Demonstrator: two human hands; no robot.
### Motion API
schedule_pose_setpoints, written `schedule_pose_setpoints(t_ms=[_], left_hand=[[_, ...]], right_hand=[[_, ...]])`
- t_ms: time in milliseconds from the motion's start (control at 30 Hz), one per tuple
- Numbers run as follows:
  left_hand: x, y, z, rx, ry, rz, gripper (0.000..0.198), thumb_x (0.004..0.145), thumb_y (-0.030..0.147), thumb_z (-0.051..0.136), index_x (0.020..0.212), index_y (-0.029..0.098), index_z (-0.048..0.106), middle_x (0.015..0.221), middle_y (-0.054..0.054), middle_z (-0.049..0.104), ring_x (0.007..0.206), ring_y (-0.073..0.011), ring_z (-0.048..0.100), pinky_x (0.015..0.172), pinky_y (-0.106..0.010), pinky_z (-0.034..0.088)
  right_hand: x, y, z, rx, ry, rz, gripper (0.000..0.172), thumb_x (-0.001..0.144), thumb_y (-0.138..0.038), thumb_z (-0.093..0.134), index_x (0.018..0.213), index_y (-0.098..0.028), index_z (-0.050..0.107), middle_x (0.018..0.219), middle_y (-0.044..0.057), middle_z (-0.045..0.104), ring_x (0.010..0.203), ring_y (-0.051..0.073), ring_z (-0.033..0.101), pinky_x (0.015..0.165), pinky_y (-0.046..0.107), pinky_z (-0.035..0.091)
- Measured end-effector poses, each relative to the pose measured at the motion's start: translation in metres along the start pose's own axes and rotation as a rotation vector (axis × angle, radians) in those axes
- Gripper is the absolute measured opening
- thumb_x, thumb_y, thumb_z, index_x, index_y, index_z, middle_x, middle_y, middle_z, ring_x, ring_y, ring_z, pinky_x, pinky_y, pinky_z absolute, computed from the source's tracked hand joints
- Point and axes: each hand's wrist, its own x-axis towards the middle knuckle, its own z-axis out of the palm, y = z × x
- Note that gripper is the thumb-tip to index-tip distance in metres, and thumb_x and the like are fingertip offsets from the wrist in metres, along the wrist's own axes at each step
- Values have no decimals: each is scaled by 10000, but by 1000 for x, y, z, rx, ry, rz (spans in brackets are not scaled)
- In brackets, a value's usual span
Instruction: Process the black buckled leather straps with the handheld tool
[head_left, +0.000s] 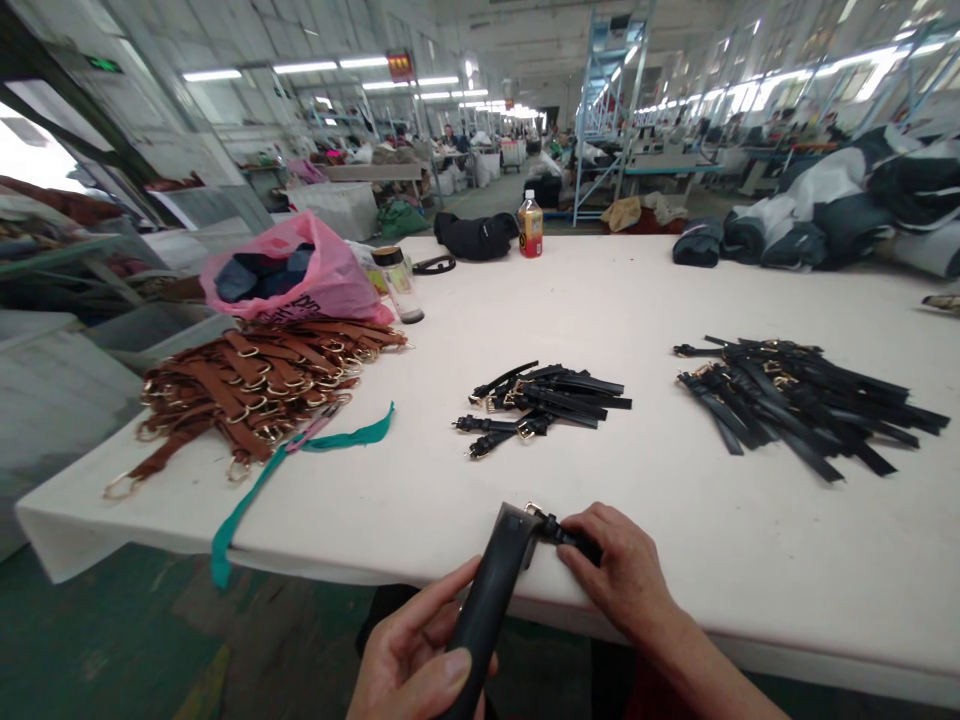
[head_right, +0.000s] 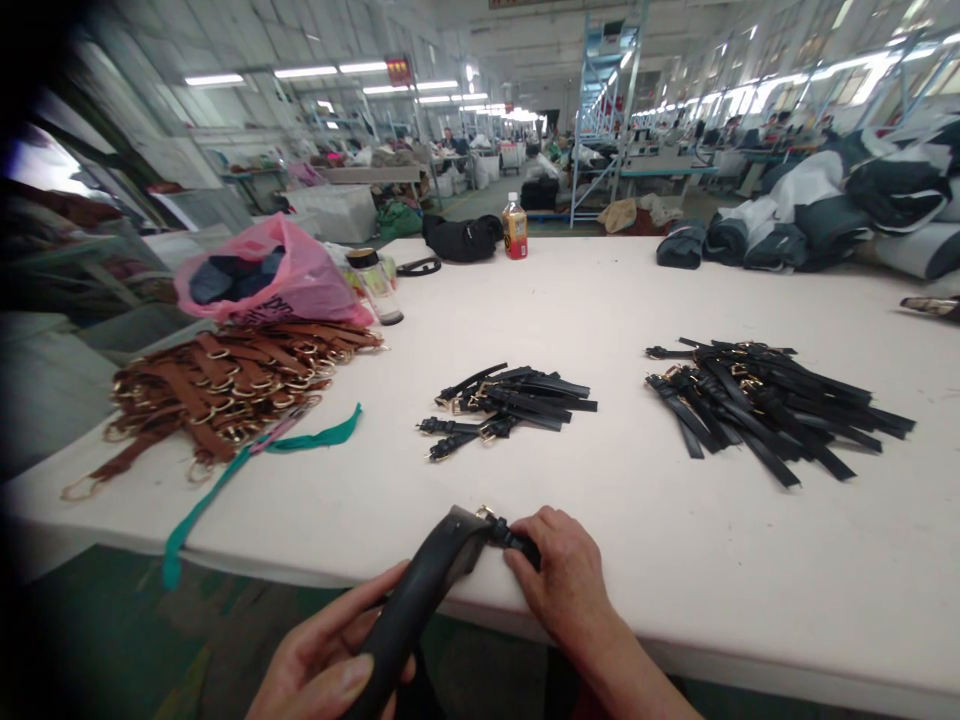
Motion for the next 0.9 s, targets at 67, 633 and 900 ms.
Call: schedule_pose_setpoints(t_ms=[67,633,900], left_hand=[[0,0,1,5,4,6,507,727,287,666,1221,242,563,711,-87,723,397,-196,643,347,-224,444],[19,10,6,91,54,53,563,749,263,630,1284,182,474,707,-75,705,410,-188,630,354,-237,446],[5,4,-2,57,62,24,589,705,313,675,1261,204,515,700,-86,712,390,-202,627,336,-246,434]], right_hand=[[0,0,0,-4,10,-11,154,792,-275,576,923,-229,642,796,25,601,770,171,541,700,279,390],[0,1,2,-10,1,9,153,786,-270,580,922,-234,639,797,21,597,772,174,544,709,287,396],[0,0,1,-21,8,-6,154,779,-279,582,914,-238,645,789,15,598,762,166,553,687,276,396]])
